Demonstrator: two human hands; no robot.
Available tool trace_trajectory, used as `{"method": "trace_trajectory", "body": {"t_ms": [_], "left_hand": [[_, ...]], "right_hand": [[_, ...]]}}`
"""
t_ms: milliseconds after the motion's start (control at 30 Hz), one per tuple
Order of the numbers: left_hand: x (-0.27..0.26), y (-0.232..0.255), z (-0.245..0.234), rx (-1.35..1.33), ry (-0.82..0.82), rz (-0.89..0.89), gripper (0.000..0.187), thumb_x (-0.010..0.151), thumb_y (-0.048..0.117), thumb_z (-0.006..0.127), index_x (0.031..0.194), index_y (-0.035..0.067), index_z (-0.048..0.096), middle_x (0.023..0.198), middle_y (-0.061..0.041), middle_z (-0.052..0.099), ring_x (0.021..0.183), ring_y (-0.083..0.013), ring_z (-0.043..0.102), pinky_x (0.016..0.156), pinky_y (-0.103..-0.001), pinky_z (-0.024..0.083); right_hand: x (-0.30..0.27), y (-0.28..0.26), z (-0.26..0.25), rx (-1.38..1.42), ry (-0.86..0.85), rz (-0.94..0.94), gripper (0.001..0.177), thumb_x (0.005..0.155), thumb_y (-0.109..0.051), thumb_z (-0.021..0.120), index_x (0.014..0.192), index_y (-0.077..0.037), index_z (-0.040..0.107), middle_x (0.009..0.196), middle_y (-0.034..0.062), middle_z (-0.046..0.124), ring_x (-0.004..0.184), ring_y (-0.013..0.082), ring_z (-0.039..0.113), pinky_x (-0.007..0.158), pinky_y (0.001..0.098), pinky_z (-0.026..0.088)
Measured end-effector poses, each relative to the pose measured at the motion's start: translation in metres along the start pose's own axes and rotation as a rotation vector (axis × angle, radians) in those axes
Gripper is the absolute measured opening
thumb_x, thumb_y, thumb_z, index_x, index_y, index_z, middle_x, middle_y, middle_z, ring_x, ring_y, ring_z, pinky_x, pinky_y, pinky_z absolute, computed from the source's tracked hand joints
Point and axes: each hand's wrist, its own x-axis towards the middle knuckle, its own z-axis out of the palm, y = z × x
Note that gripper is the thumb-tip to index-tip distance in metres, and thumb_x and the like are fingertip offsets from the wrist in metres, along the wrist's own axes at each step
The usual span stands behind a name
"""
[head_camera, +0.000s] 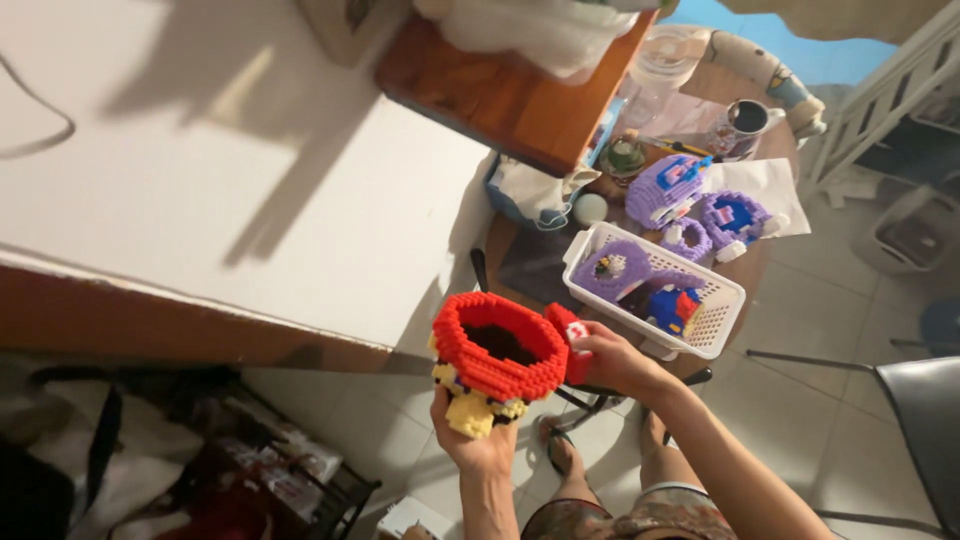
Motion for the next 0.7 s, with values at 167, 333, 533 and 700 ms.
{"method": "trace_trajectory", "body": {"t_ms": [167,333,533,700], "left_hand": [[0.003,-0.010,-0.022,0.078,-0.068,-0.024,0.066,0.095,0.052,0.052,0.148,0.013,0.050,0.142,-0.009,0.059,0.128,-0.0309,0.057,0.107,-0.054,0.047],[0.009,-0.021,-0.033,0.011,-0.182,-0.086,0.067,0.097,0.053,0.053,0.149,0.013,0.049,0.141,-0.011,0.059,0.125,-0.0342,0.057,0.099,-0.055,0.048],[0.002,-0.047,0.008,0.185,0.064,-0.093,0.071,0.090,0.054,0.051,0.149,0.015,0.046,0.142,-0.006,0.057,0.128,-0.0302,0.055,0.103,-0.054,0.045],[-0.002,-0.075,0.006,0.178,0.030,-0.132,0.073,0.089,0.052,0.054,0.150,0.012,0.045,0.143,-0.008,0.056,0.129,-0.0319,0.055,0.105,-0.054,0.044]], "right_hand": [[-0.074,-0.080,0.038,0.472,-0.388,-0.012,0.066,0.090,-0.031,0.062,0.148,-0.003,0.044,0.146,0.0195,0.056,0.134,0.0357,0.054,0.112,0.0540,0.042],[-0.078,-0.109,0.002,0.575,-0.372,-0.200,0.074,0.098,-0.041,0.060,0.154,0.001,0.036,0.150,0.0235,0.053,0.137,0.0378,0.050,0.116,0.0527,0.036],[-0.117,-0.165,0.026,0.272,-0.280,-0.324,0.072,0.098,-0.036,0.062,0.155,0.002,0.039,0.147,0.0225,0.055,0.132,0.0335,0.057,0.112,0.0497,0.044],[-0.149,-0.191,0.040,-0.152,-0.069,-0.373,0.070,0.090,-0.027,0.070,0.152,-0.006,0.045,0.137,0.0189,0.061,0.123,0.0282,0.061,0.107,0.0435,0.048]]}}
